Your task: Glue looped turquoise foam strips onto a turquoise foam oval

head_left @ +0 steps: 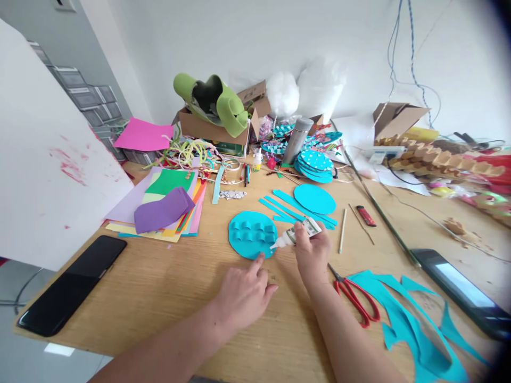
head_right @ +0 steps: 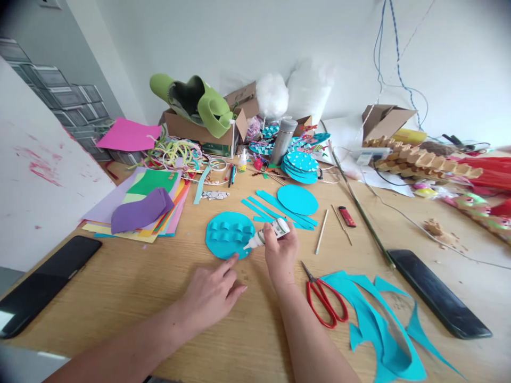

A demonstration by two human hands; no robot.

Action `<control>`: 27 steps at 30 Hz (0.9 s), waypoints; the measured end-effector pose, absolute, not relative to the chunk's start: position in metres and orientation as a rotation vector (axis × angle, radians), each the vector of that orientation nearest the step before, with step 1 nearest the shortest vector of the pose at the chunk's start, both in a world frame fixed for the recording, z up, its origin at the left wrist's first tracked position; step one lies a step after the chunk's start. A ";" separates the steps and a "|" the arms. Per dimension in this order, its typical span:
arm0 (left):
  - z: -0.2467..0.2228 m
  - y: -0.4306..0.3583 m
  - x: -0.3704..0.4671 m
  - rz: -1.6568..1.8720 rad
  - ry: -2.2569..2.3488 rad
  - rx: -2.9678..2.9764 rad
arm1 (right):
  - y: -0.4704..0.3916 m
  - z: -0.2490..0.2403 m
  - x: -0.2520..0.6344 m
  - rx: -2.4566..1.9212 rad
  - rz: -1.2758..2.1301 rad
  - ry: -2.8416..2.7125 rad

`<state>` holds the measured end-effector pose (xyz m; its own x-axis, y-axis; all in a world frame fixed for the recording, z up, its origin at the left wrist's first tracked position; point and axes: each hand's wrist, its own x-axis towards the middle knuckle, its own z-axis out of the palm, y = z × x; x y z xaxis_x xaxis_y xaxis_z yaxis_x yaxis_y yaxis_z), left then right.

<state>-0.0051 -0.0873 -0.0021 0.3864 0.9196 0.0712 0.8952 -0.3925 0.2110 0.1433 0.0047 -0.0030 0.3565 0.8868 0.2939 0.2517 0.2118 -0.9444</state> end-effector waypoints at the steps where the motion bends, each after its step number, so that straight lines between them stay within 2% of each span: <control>1: -0.001 -0.088 -0.005 0.257 1.664 2.493 | 0.005 -0.003 0.142 -1.309 0.655 -1.123; 8: 0.010 -0.094 -0.003 0.204 1.790 2.395 | 0.006 0.005 0.114 -1.236 0.793 -1.164; 16: 0.011 -0.095 -0.004 0.187 1.788 2.361 | 0.002 0.018 0.086 -1.288 0.515 -1.470; 27: 0.009 -0.094 -0.005 0.213 1.753 2.332 | -0.008 -0.003 0.077 -1.311 0.386 -1.597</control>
<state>-0.0048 -0.0938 0.0091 0.2796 0.9600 -0.0134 0.9288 -0.2669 0.2572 0.0774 -0.0076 -0.0033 0.0796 0.8723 0.4824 0.5556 0.3629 -0.7480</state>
